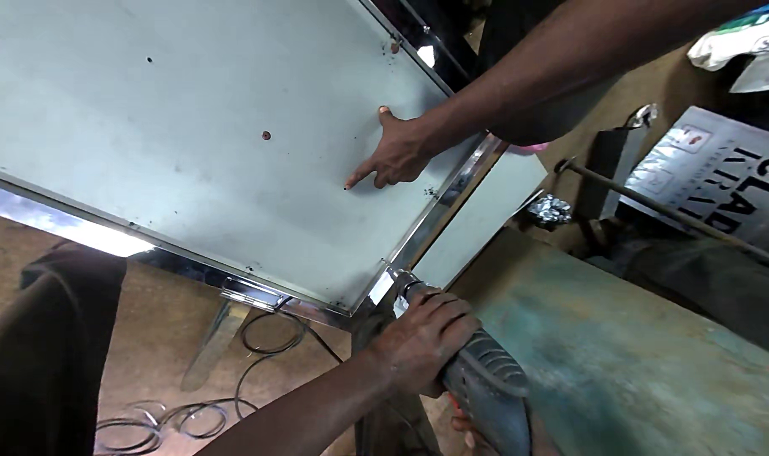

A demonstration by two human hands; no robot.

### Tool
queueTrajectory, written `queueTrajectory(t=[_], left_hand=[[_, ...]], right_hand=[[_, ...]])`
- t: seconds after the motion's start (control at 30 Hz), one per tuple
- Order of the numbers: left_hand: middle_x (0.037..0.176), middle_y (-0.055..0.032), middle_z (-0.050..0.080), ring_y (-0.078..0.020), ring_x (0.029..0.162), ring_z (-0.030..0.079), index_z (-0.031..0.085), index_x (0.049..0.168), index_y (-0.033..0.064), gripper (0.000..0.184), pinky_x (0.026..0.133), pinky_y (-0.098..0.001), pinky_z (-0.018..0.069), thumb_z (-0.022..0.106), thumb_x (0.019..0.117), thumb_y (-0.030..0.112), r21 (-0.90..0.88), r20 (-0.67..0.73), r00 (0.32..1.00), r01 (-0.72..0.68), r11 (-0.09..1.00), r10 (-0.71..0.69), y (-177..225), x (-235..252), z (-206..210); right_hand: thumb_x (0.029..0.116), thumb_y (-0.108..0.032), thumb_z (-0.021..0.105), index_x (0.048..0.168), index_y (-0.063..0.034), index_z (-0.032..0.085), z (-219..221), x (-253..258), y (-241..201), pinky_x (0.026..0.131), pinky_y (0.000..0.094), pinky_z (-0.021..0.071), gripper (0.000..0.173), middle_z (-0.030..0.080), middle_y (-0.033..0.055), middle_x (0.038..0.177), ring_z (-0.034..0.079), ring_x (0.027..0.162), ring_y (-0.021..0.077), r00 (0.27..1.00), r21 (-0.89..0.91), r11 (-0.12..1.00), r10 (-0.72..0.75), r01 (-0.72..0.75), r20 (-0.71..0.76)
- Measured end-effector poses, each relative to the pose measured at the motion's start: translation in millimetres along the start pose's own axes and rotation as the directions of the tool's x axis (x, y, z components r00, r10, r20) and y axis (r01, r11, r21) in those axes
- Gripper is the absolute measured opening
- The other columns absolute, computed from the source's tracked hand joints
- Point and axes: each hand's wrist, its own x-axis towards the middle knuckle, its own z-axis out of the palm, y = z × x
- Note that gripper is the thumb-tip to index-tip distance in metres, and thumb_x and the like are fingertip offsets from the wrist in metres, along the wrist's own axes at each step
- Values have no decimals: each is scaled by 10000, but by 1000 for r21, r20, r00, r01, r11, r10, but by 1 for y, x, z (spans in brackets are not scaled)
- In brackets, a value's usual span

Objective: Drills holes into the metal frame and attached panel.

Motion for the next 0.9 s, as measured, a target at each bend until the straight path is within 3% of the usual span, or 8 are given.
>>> queueTrajectory(t=[0.5, 0.63, 0.8, 0.9], left_hand=[[1303, -160, 649, -345, 1279, 587, 602, 1293, 50, 856, 1136, -548, 416, 933, 533, 263, -28, -13, 1000, 4, 1000, -4, -8, 3, -5], [1305, -170, 647, -351, 1277, 588, 598, 1299, 43, 906, 1129, -561, 418, 949, 490, 251, -31, -10, 1000, 4, 999, -4, -10, 4, -7], [1304, -164, 644, -347, 1278, 582, 600, 1295, 43, 870, 1139, -550, 403, 937, 518, 241, -40, -1, 1000, 0, 999, 0, -11, 1, -7], [1310, -163, 640, -343, 1284, 579, 592, 1296, 45, 847, 1139, -546, 407, 925, 549, 266, -42, -14, 1000, -7, 999, 7, -12, 1, -8]], right_hand=[[894, -83, 695, 1422, 196, 287, 2, 8, -8, 829, 451, 651, 723, 715, 208, 1066, 756, 921, 280, 998, 21, 997, 67, -68, 17], [864, -74, 704, 1414, 171, 332, 1, 10, -20, 755, 426, 657, 708, 732, 162, 1008, 758, 846, 232, 998, -75, 995, 69, -70, -13], [841, -84, 745, 1431, 184, 331, 6, 7, -29, 806, 404, 639, 769, 669, 238, 1107, 736, 865, 218, 990, -150, 979, 130, -137, -53], [852, -97, 743, 1446, 181, 314, 6, 8, -30, 803, 416, 640, 784, 668, 239, 1112, 736, 866, 227, 990, -153, 979, 133, -138, -42]])
